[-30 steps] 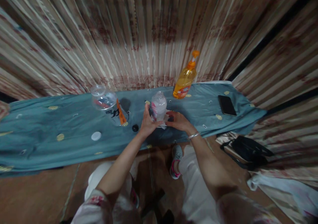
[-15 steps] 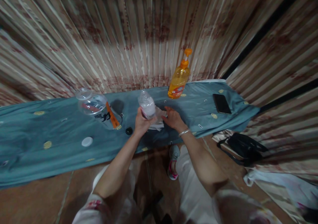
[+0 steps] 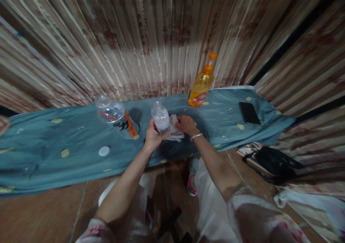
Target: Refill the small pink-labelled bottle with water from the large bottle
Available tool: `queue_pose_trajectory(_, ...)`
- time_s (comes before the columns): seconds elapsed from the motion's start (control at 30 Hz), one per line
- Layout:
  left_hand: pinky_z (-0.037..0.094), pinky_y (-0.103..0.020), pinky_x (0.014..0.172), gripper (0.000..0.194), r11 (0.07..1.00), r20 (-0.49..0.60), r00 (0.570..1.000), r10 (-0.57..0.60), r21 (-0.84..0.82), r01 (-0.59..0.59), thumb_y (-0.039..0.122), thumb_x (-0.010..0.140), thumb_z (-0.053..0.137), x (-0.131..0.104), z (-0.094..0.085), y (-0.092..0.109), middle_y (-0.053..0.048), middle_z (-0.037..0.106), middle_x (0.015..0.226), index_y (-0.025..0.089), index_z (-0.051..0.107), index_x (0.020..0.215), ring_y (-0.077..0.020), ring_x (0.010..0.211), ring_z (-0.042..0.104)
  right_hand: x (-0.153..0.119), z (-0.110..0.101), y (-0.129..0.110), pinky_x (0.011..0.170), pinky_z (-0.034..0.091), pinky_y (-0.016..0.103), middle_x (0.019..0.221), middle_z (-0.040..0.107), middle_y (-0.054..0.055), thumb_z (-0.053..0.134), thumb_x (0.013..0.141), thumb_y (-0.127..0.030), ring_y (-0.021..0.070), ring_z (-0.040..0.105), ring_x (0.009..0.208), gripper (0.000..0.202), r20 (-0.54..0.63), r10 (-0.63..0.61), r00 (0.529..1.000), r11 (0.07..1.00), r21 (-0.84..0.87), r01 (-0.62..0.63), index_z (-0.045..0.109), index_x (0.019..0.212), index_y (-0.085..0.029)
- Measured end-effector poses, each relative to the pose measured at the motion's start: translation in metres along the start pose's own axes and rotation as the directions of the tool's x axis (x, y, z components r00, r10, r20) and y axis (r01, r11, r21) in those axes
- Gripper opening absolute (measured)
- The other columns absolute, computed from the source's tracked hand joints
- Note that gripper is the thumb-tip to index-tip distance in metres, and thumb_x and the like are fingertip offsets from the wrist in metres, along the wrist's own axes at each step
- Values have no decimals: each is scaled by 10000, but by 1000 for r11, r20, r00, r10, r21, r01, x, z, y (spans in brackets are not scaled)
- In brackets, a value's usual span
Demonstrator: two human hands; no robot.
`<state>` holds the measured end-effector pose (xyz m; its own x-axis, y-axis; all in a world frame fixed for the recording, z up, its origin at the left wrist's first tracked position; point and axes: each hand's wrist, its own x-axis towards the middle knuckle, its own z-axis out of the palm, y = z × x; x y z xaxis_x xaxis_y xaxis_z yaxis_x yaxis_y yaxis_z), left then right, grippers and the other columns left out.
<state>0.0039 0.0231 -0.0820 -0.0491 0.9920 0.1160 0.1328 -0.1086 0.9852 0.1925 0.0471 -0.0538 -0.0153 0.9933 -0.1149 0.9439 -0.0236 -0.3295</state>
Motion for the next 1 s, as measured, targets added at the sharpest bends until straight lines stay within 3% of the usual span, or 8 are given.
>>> queue_pose_trajectory(0.17,568,-332,811,761,1000,-3,1000,9,2,-9,279,418,988,3,-2,-3,-20,779,984,228,613,1078,-234,875,737,-7,-6,13,910,563,288,1091,856,66,649,968,-225,247,788,1046,256,20,-90,996,992,94,88,836,1140,-194)
queue_pose_trajectory(0.3,559,-332,803,724,1000,-26,1000,16,23,-15,295,450,991,4,-7,-3,-19,781,977,233,621,1070,-230,863,730,-10,-3,33,785,570,276,918,855,-1,763,917,-341,235,795,898,189,110,-211,971,899,412,149,864,1024,-222)
queue_pose_trajectory(0.43,546,-330,799,721,999,-34,999,7,45,-6,293,446,990,3,-11,-2,-3,768,950,227,625,1065,-224,851,715,-5,3,36,979,566,371,1200,828,126,779,932,-353,281,777,1099,338,-49,-95,994,952,289,105,807,1221,-179)
queue_pose_trajectory(0.53,545,-337,812,729,998,-29,1000,1,55,0,292,436,991,4,-11,-5,-7,763,957,223,625,1064,-229,861,713,-9,9,24,1093,517,403,1364,743,187,875,854,-342,296,711,1255,473,-20,-197,980,965,174,197,756,1269,-148)
queue_pose_trajectory(0.63,547,-341,829,754,998,-22,1000,-1,57,2,280,438,986,6,-10,-8,-19,766,992,222,625,1098,-237,890,720,-21,17,10,1032,523,364,1223,768,157,883,809,-244,278,722,1180,317,35,-308,951,937,184,297,768,1090,-152)
queue_pose_trajectory(0.87,567,-360,876,787,999,10,1000,5,38,-5,273,438,986,6,-6,-10,-42,784,1058,227,621,1133,-263,968,744,-16,7,27,766,511,305,820,747,38,651,860,-161,203,697,804,71,-94,-176,980,925,325,197,712,872,-194)
queue_pose_trajectory(0.93,572,-372,906,785,1000,20,1000,9,29,-9,262,443,986,6,-4,-10,-41,790,1060,227,622,1138,-266,982,751,-12,-2,34,678,496,275,747,704,-13,681,846,-264,173,648,713,50,-187,-120,975,791,575,208,695,855,-216)
queue_pose_trajectory(1.0,573,-383,928,777,1000,28,1000,10,23,-10,256,449,986,5,-1,-10,-41,792,1049,222,627,1137,-267,984,754,-12,-11,34,626,481,261,711,675,-41,771,789,-387,156,608,661,180,-267,-59,962,510,820,259,684,829,-235)
